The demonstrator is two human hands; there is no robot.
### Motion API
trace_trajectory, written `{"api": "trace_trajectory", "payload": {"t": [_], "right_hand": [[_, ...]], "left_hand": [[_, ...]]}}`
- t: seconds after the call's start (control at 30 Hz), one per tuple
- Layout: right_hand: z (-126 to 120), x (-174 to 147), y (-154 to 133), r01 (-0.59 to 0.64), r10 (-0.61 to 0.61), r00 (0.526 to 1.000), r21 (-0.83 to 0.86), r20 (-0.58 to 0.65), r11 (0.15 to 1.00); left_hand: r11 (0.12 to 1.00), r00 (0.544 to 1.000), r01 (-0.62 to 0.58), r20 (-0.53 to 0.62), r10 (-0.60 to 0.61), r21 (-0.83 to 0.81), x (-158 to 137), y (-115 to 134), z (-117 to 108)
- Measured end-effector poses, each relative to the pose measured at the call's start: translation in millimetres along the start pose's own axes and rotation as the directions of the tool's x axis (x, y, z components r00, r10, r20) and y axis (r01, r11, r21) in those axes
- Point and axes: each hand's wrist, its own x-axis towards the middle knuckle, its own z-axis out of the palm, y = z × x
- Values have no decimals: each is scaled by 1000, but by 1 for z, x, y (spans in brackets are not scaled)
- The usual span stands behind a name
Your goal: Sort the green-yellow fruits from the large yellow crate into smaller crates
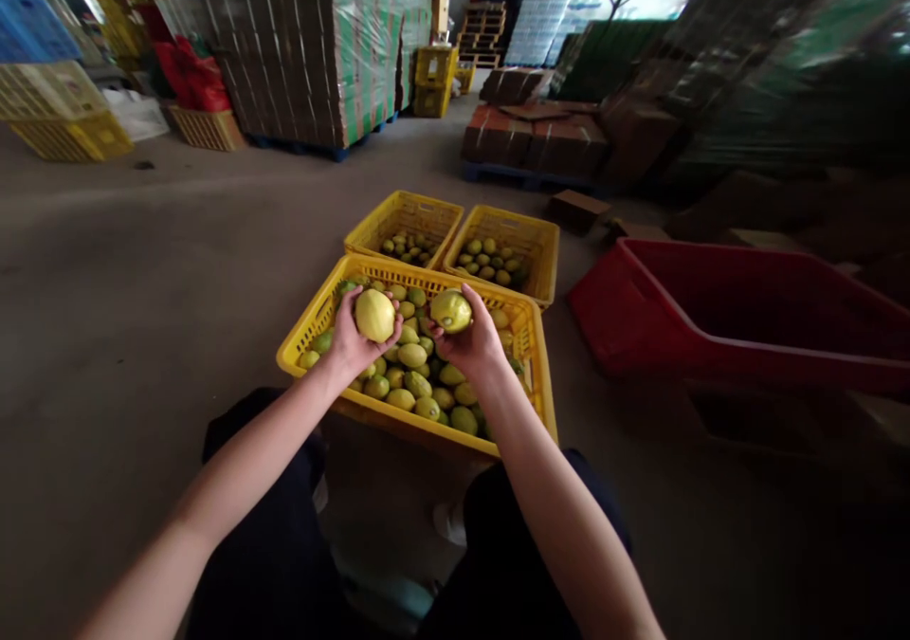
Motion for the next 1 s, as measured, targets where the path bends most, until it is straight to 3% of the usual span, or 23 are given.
{"api": "trace_trajectory", "payload": {"t": [0.1,0.17,0.3,0.37,0.5,0.67,0.8,1.0], "right_hand": [[13,0,7,57,-54,997,-45,58,997],[19,0,8,103,-99,992,-57,76,993],[29,0,1,219,-213,967,-28,139,975],[33,0,-5,288,-282,943,-11,176,958],[31,1,-16,336,-327,922,-7,208,942],[-5,7,-18,405,-417,904,123,92,906],[-31,15,-13,491,-494,868,210,-42,845],[-39,29,-18,620,-623,782,66,23,782]], "left_hand": [[997,999,-34,24,35,-65,-14,6,3],[991,991,-119,49,122,-57,-22,8,9],[939,934,-341,128,334,38,-29,8,29],[924,919,-381,121,375,35,-25,6,42],[947,947,-309,58,315,-87,-7,-5,69],[967,978,-174,82,192,-186,20,-32,93],[972,988,-111,79,130,-206,33,-49,100],[953,998,-62,8,67,-297,48,-43,100]]}}
